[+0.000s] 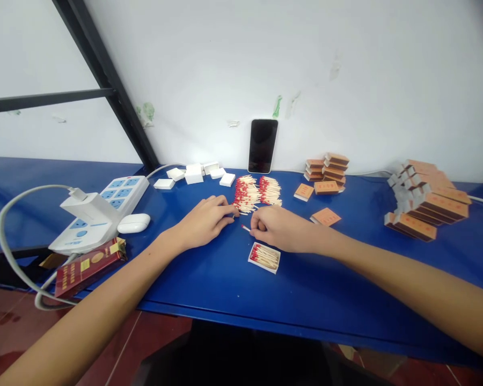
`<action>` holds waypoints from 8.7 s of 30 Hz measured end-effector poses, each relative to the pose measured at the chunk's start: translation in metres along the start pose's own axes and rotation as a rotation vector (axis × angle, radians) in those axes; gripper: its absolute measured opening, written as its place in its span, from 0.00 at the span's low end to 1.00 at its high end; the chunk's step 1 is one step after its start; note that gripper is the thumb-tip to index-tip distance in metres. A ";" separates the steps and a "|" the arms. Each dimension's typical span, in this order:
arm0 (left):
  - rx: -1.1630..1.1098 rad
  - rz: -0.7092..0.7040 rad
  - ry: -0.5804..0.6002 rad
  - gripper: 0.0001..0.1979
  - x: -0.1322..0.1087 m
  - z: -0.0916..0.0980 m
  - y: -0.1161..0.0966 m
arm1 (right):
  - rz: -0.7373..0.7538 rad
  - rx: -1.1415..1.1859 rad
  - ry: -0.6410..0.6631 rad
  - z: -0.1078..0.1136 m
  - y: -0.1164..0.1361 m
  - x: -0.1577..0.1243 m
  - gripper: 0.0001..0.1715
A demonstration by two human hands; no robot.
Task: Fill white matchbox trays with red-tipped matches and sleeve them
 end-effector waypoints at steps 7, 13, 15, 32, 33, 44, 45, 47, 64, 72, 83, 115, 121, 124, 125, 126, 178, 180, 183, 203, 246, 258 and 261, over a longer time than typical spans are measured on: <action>0.066 -0.017 -0.003 0.16 -0.010 0.004 0.003 | -0.066 0.022 0.033 0.013 -0.007 -0.028 0.08; 0.006 0.127 -0.023 0.10 0.000 0.005 0.011 | -0.067 0.031 0.018 0.013 0.000 -0.055 0.10; 0.019 0.169 -0.030 0.10 0.004 0.006 0.011 | -0.090 0.009 -0.061 0.022 -0.003 -0.049 0.09; -0.468 0.138 -0.232 0.13 0.014 0.029 -0.039 | 0.049 0.751 -0.218 0.028 -0.011 -0.017 0.13; -0.487 0.143 -0.247 0.12 0.016 0.029 -0.040 | 0.076 0.784 -0.273 0.032 -0.011 -0.019 0.13; 0.004 0.072 -0.147 0.10 0.018 0.007 0.006 | 0.049 0.145 -0.117 0.017 0.000 -0.052 0.05; 0.012 0.068 -0.137 0.10 0.019 0.003 0.006 | 0.073 0.108 -0.126 0.016 0.002 -0.052 0.05; 0.029 0.064 -0.124 0.10 0.020 -0.002 0.004 | 0.083 0.086 -0.165 0.019 0.001 -0.047 0.07; 0.125 0.002 -0.063 0.14 0.008 0.000 0.001 | -0.083 -0.300 -0.247 0.017 -0.030 0.009 0.10; 0.146 -0.034 0.005 0.13 0.006 -0.004 0.001 | 0.093 -0.188 -0.299 0.019 -0.010 0.001 0.08; 0.105 -0.025 0.038 0.14 -0.007 -0.004 0.000 | 0.198 -0.129 -0.208 0.011 0.003 0.041 0.09; -0.337 -0.096 0.058 0.12 -0.004 0.018 -0.068 | -0.016 -0.013 0.014 0.003 0.005 -0.073 0.05; -0.213 -0.185 0.114 0.09 0.002 0.007 -0.093 | 0.058 0.076 -0.173 0.018 -0.007 -0.087 0.07; -0.285 -0.149 0.054 0.07 0.002 0.004 -0.086 | 0.182 0.128 -0.175 0.004 -0.003 -0.089 0.09; -0.314 -0.129 0.019 0.07 0.001 0.005 -0.083 | 0.207 0.137 -0.180 0.000 -0.003 -0.090 0.09; -0.337 -0.113 -0.011 0.08 0.000 0.006 -0.080 | 0.222 0.142 -0.188 -0.004 -0.003 -0.089 0.08; -0.156 -0.136 -0.221 0.12 -0.032 -0.010 -0.118 | 0.231 0.026 -0.347 0.012 -0.026 -0.094 0.09; -0.141 -0.114 -0.220 0.14 -0.033 -0.010 -0.117 | 0.215 -0.171 -0.496 0.024 -0.051 -0.095 0.14; -0.109 -0.092 -0.224 0.17 -0.034 -0.009 -0.116 | 0.089 -0.353 -0.524 0.030 -0.095 -0.095 0.23; 0.030 -0.168 -0.175 0.16 -0.029 -0.006 -0.131 | 0.110 0.197 -0.076 0.003 -0.057 -0.102 0.22; -0.297 0.035 -0.075 0.25 -0.024 -0.024 -0.138 | 0.287 0.190 -0.328 -0.018 -0.019 -0.131 0.13; 0.222 0.167 -0.098 0.26 -0.045 0.019 -0.002 | -0.272 -0.576 -1.141 0.077 -0.174 -0.217 0.15; 0.365 0.197 -0.077 0.27 -0.014 0.031 0.042 | -0.300 -0.659 -1.071 0.076 -0.196 -0.211 0.16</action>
Point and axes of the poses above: each hand's wrist, its own x-axis towards the middle knuckle, its own z-axis out of the back of the hand, y = z × x, the point moved 8 cm from there along x, towards the middle knuckle, and after that the axes turned 12 degrees about -z, right-handed, at the moved point
